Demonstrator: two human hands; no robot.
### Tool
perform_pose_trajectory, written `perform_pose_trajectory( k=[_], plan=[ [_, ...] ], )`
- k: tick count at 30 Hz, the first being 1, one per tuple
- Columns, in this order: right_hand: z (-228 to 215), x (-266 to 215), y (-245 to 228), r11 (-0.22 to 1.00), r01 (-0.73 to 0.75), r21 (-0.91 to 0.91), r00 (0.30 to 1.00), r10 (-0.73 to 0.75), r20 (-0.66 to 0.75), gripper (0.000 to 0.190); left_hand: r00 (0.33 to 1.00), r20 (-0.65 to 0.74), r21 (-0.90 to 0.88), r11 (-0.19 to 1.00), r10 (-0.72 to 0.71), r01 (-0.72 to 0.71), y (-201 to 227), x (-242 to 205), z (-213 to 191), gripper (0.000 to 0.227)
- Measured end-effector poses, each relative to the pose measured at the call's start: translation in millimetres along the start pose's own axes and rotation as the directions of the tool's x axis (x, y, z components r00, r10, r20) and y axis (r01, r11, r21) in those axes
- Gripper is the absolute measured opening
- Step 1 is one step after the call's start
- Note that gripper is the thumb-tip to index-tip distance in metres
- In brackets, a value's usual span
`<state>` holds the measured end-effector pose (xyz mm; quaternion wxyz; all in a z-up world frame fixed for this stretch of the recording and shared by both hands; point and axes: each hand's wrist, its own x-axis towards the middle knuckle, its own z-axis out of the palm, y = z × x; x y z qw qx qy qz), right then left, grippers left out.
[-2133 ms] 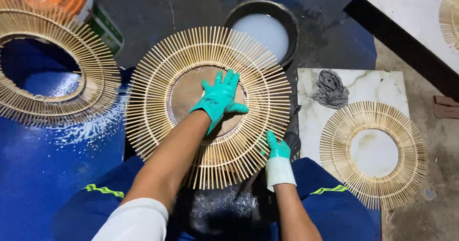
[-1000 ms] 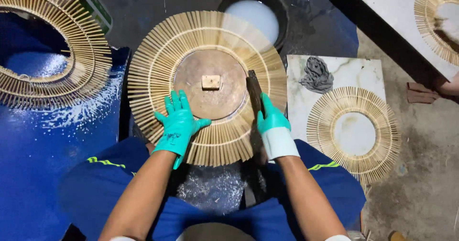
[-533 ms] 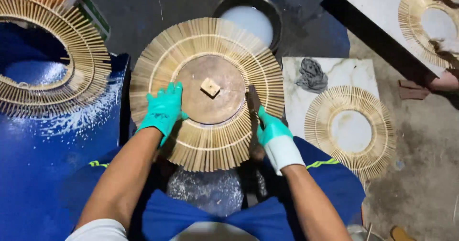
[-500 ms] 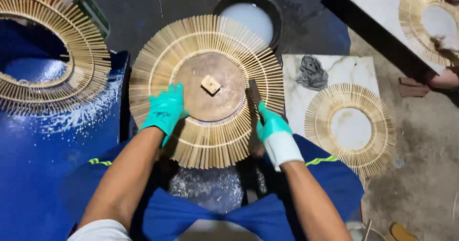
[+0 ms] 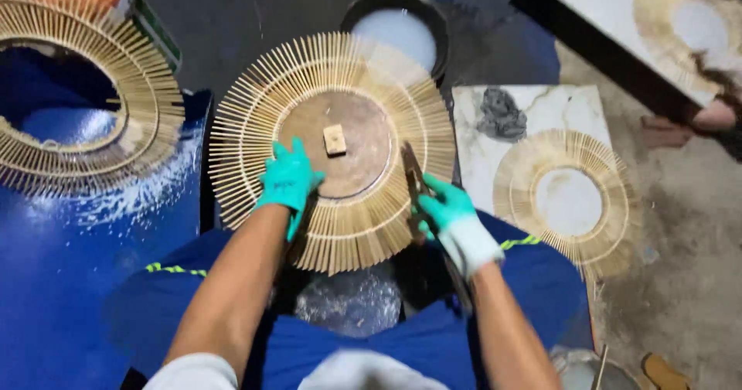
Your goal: Apply adhesive and trim excess material from circular rattan decorative frames.
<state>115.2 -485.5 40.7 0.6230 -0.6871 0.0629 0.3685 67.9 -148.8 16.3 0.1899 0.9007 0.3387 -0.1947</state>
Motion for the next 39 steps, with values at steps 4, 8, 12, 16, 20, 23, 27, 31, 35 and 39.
perform_pose_trajectory(
  k=[4, 8, 12, 16, 20, 23, 27, 31, 35, 39],
  plan=[
    [-27, -31, 44, 0.943, 0.225, 0.246, 0.961, -0.172, -0.218, 0.055, 0.987, -0.023, -0.085, 0.983, 0.162, -0.163, 15, -16, 38, 0.131],
    [-50, -26, 71, 0.839, 0.124, 0.529, 0.974, 0.0, -0.229, 0.057, 1.0, 0.002, -0.171, 0.985, -0.03, 0.03, 36, -50, 0, 0.13],
    [-51, -19, 80, 0.843, 0.154, 0.515, 0.977, -0.053, -0.204, 0.059, 1.0, 0.018, -0.113, 0.994, -0.003, 0.005, 28, -39, -6, 0.132],
    [-51, -19, 76, 0.951, 0.061, 0.302, 0.979, 0.002, -0.206, 0.056, 0.999, 0.037, -0.086, 0.996, 0.025, -0.021, 21, -41, -5, 0.13],
    [-35, -32, 60, 0.908, 0.095, 0.407, 0.978, -0.009, -0.207, 0.055, 0.996, 0.012, -0.079, 0.993, 0.086, -0.084, 15, -43, -5, 0.128],
    [-43, -22, 79, 0.926, 0.084, 0.367, 0.97, 0.008, -0.243, 0.054, 0.999, 0.007, -0.139, 0.989, 0.046, -0.044, 32, -54, -20, 0.124],
    [-51, -6, 77, 0.946, 0.058, 0.319, 0.977, 0.012, -0.215, 0.053, 0.986, 0.127, -0.231, 0.963, -0.111, 0.138, 45, -55, -7, 0.124],
    [-57, 4, 78, 0.936, 0.123, 0.329, 0.943, -0.007, -0.333, 0.057, 0.996, -0.037, -0.225, 0.972, -0.077, 0.066, 40, -48, -5, 0.122],
    [-58, 7, 80, 0.955, 0.062, 0.289, 0.968, 0.013, -0.25, 0.055, 0.999, -0.032, -0.203, 0.979, -0.028, 0.021, 28, -35, 8, 0.123],
    [-60, 3, 72, 0.966, 0.082, 0.245, 0.986, -0.043, -0.159, 0.053, 0.998, -0.047, -0.207, 0.977, 0.04, -0.049, 22, -45, 3, 0.123]
  ],
)
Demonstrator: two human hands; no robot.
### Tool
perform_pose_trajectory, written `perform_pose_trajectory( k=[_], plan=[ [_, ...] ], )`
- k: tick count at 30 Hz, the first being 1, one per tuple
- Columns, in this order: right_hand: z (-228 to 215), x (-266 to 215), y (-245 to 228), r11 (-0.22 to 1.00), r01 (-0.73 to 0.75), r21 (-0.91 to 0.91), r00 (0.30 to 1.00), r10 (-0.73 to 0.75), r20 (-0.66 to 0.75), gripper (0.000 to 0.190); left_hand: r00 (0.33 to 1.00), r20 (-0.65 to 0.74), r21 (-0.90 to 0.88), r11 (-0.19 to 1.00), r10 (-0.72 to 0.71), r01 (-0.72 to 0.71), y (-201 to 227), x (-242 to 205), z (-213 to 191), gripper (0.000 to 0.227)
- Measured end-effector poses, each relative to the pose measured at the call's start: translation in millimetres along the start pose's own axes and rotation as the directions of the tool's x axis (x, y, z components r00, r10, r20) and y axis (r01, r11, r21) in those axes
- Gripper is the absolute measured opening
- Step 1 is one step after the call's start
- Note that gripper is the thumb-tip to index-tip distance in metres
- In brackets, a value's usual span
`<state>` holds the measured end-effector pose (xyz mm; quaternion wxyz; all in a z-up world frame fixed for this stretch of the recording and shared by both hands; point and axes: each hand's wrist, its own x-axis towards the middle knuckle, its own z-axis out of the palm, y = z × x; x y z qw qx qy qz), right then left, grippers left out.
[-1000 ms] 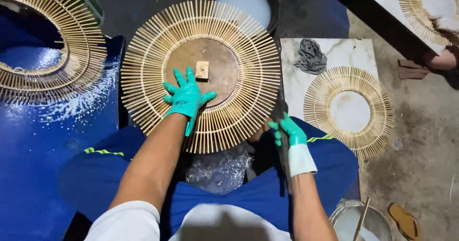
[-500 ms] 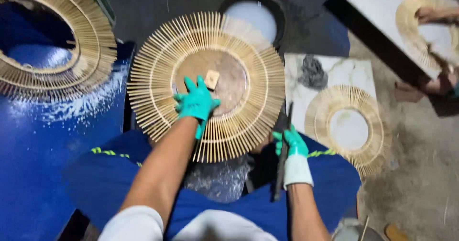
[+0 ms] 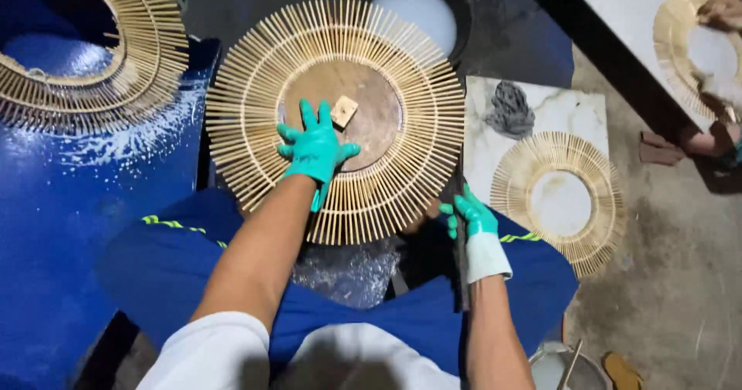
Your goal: Apply adhesive and trim excess material from circular rattan decorative frames.
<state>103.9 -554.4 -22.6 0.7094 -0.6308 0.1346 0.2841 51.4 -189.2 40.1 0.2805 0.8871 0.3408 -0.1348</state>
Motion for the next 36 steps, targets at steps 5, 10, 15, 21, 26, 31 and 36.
perform_pose_trajectory(
  k=[5, 10, 15, 21, 26, 31, 36],
  plan=[
    [1, -5, 12, 0.998, -0.016, 0.064, 0.993, 0.023, -0.113, 0.054, 0.995, 0.017, -0.008, 0.995, -0.102, 0.102, 19, 0, 2, 0.128],
    [-3, 5, 21, 0.987, 0.004, 0.162, 0.996, 0.01, -0.086, 0.054, 0.977, 0.068, -0.031, 0.979, -0.201, 0.204, 27, -13, 6, 0.131],
    [8, 2, 19, 0.989, 0.103, 0.103, 0.989, -0.091, -0.113, 0.057, 0.988, 0.04, -0.015, 0.989, -0.148, 0.149, 22, -4, -3, 0.128],
    [15, -6, 17, 0.988, 0.111, 0.107, 0.99, -0.099, -0.104, 0.058, 0.998, 0.005, -0.011, 0.998, -0.068, 0.068, 4, 16, 23, 0.134],
    [13, 9, 19, 0.995, 0.048, 0.09, 0.998, -0.044, -0.05, 0.056, 0.978, 0.058, -0.035, 0.979, -0.2, 0.202, 32, -10, 6, 0.13],
    [1, 19, 26, 0.999, -0.01, 0.053, 0.998, 0.014, -0.058, 0.053, 0.997, -0.04, -0.108, 0.992, -0.063, 0.058, -11, 40, 67, 0.139],
    [14, 2, -1, 0.999, -0.02, -0.029, 0.996, 0.017, -0.085, 0.054, 0.992, 0.064, -0.022, 0.994, -0.107, 0.109, 6, 5, 17, 0.135]
  ],
)
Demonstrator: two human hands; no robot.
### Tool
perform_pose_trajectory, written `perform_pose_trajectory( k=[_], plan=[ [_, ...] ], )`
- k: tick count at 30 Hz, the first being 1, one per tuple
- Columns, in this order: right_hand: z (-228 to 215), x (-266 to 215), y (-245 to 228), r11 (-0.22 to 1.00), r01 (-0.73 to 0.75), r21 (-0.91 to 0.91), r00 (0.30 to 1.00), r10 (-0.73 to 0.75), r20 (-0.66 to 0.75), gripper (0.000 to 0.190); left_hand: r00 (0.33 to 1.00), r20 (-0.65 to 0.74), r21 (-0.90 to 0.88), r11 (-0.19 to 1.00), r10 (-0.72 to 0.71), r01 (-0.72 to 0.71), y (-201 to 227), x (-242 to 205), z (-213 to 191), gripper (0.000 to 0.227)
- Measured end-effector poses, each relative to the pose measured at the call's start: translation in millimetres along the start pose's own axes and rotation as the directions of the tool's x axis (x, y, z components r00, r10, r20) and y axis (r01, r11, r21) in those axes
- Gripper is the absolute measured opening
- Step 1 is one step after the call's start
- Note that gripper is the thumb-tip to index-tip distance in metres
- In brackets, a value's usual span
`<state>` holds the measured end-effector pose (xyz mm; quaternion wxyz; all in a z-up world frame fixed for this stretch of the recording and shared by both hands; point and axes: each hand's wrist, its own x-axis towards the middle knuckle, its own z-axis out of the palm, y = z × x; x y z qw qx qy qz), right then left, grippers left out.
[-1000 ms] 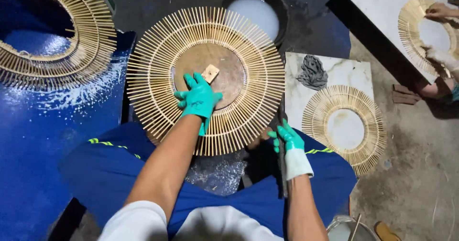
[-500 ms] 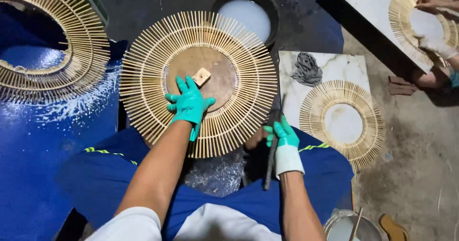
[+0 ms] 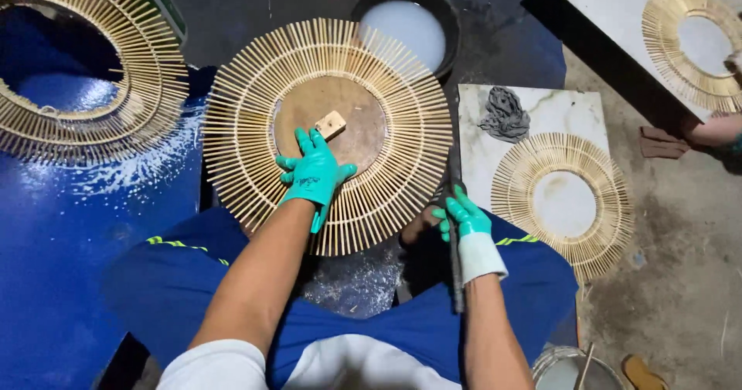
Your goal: Apply adhesive and trim excess material from circular rattan decorative frames.
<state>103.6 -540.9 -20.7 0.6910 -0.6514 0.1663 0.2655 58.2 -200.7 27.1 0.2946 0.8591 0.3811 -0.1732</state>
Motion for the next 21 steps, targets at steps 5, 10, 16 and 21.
perform_pose_trajectory(
  k=[5, 10, 16, 21],
  plan=[
    [-1, 5, 17, 0.996, 0.059, 0.062, 0.998, -0.058, -0.013, 0.055, 0.999, 0.044, 0.068, 0.997, -0.029, 0.026, 4, -13, -20, 0.135],
    [3, 12, 20, 0.997, 0.041, 0.058, 0.999, -0.041, -0.015, 0.055, 0.996, 0.082, 0.149, 0.989, -0.03, 0.017, 1, 8, -16, 0.134],
    [-1, 12, 18, 0.994, 0.046, 0.095, 0.999, -0.048, 0.015, 0.057, 0.997, 0.049, 0.167, 0.983, 0.064, -0.072, -10, 24, 4, 0.145],
    [3, 25, 24, 0.991, 0.128, 0.03, 0.991, -0.129, 0.02, 0.049, 0.991, 0.11, 0.092, 0.994, -0.076, 0.066, 3, -5, -27, 0.136]
  ],
)
